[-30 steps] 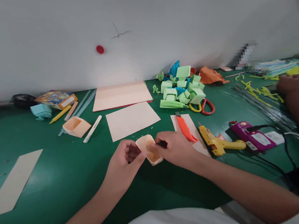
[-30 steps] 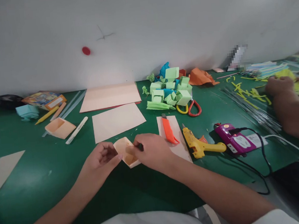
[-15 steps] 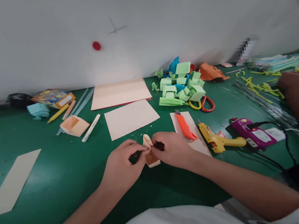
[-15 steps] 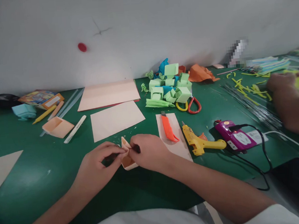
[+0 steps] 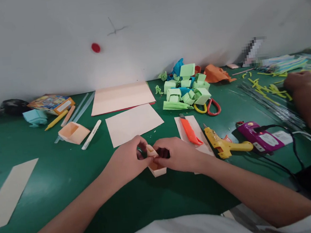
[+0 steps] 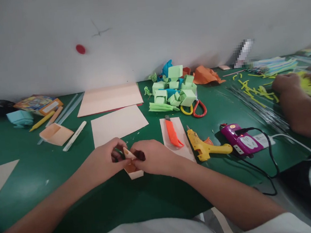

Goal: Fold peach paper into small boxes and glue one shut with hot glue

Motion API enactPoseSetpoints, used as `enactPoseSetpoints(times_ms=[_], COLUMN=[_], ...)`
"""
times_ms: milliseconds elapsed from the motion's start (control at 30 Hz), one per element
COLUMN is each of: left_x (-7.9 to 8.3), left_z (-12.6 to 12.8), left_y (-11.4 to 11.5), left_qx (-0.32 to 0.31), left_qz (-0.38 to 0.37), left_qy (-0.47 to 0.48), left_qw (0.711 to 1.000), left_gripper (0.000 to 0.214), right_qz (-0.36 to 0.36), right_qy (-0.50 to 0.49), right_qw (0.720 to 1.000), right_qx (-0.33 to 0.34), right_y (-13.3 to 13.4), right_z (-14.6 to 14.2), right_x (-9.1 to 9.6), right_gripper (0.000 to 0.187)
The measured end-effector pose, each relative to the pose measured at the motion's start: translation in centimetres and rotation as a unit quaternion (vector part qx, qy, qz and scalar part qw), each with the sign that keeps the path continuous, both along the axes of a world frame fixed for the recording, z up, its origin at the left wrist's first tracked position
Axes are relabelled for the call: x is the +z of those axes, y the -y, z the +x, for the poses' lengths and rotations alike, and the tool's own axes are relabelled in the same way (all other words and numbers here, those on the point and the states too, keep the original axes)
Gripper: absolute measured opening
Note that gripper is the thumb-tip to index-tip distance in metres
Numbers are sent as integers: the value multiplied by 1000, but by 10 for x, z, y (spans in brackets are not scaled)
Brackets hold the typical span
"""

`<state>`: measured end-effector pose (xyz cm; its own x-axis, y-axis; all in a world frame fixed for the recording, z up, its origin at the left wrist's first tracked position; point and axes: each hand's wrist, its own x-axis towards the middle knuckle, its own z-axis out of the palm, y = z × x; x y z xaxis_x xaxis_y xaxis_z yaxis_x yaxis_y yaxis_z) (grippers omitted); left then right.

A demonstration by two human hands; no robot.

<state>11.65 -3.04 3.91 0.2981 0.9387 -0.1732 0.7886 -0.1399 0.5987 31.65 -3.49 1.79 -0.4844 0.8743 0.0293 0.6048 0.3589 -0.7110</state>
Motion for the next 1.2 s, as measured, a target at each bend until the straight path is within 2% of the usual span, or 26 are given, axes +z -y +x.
enactPoseSetpoints(times_ms=[100,267,667,933,1000,1100,1200], left_x=[1,4,-8,-3,-2,-2,-3], left_z=[1,5,3,-2,-4,-5,-4], left_y=[-4,-2,-10,-8,-6,-3,-3], left_qx=[-41,-58,-79,-93,-69,-9,1], left_qz=[20,51,4,-63,-74,-78,-48], left_qy=[-24,-4,74,176,172,111,56], left_qw=[999,997,994,978,980,991,997], left_gripper=[22,23,15,21,24,25,25], right_qz=[-32,-72,-84,-78,-77,-63,-54], right_qy=[-23,-51,-46,-40,-48,-44,-42], right_qw=[999,996,995,995,995,995,995], right_qx=[8,2,1,-44,-48,-63,-70], right_y=[-3,-6,-4,-7,-7,-7,-6], right_z=[4,9,7,8,7,6,5], right_x=[-2,-5,-4,-7,-8,-9,-8], right_gripper=[6,14,10,13,14,17,15])
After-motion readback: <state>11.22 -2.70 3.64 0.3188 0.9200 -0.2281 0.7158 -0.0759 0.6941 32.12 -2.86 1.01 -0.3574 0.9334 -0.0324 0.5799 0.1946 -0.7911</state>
